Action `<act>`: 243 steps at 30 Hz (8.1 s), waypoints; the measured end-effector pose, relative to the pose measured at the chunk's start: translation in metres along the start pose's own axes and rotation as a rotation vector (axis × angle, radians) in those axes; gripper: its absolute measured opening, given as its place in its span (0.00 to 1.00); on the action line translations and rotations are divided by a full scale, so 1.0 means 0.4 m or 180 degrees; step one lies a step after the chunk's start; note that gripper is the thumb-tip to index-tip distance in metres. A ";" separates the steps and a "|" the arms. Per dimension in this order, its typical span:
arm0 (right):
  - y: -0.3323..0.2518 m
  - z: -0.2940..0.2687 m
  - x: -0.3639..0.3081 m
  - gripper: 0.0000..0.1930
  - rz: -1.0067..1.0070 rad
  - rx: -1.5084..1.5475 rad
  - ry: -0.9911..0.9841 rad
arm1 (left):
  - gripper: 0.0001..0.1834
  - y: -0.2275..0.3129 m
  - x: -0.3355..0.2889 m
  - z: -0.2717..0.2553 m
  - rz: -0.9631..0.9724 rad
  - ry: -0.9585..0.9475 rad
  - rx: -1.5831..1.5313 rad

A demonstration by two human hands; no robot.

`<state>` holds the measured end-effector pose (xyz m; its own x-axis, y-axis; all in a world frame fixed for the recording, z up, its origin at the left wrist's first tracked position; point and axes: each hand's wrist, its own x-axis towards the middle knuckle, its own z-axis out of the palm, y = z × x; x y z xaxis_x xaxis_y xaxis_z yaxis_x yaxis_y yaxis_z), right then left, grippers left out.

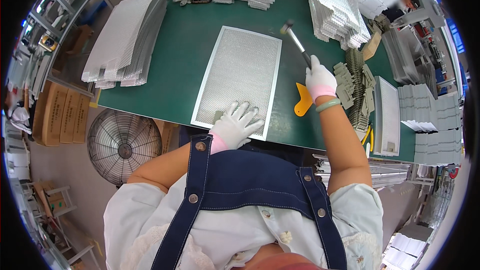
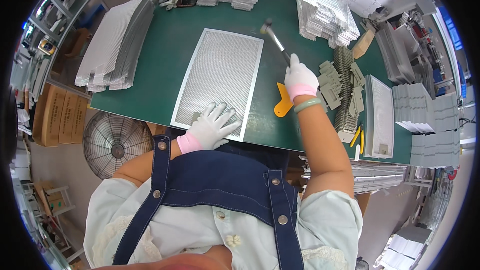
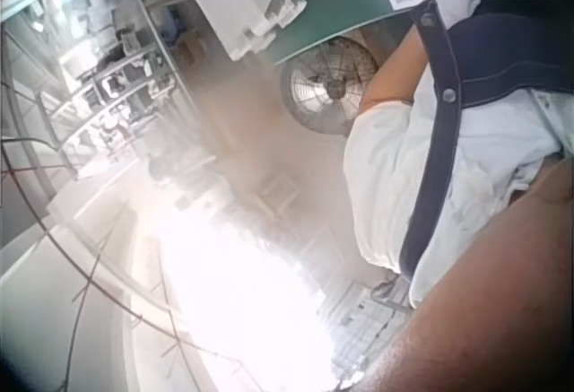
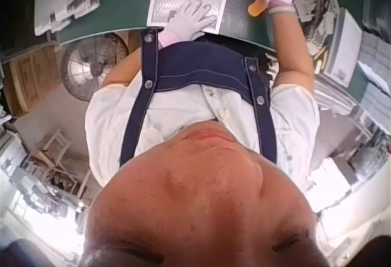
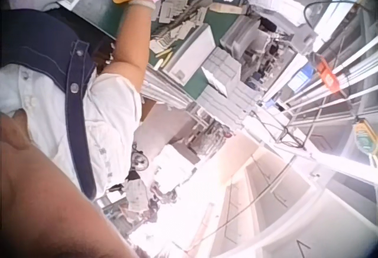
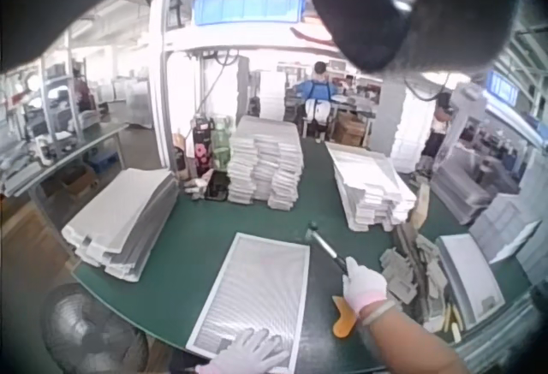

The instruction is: The person assembles rectangular mesh filters by placing a mesh sheet on a workbench, inserting a plastic frame, and securing it with a handheld stapling tool. They repeat this process for multiple units, stacking the finished filters on the table.

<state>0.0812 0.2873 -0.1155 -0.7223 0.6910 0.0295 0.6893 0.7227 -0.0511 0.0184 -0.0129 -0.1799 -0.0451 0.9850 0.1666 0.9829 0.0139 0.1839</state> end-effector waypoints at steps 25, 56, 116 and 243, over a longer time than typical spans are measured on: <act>0.171 0.010 -0.506 0.34 0.0126 0.7953 -0.0145 | 0.24 0.127 0.305 -0.184 -0.1791 0.0272 -0.4808; 0.974 -0.056 -0.464 0.34 0.3506 0.0211 0.2717 | 0.26 -0.075 0.113 -0.324 -0.1996 0.1224 -0.0975; -0.008 0.162 -0.325 0.24 -0.1351 0.2050 0.1664 | 0.14 -0.128 0.094 -0.428 -0.1186 0.1529 0.1184; -0.250 0.033 -0.198 0.34 0.0192 -0.0064 -0.1150 | 0.25 -0.146 0.054 -0.112 -0.3759 0.0044 0.0390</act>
<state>0.0686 0.1601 -0.1260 -0.6513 0.6845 -0.3275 0.7296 0.6836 -0.0223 -0.0481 -0.0003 -0.1435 -0.9364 0.3492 -0.0333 0.3418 0.9297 0.1369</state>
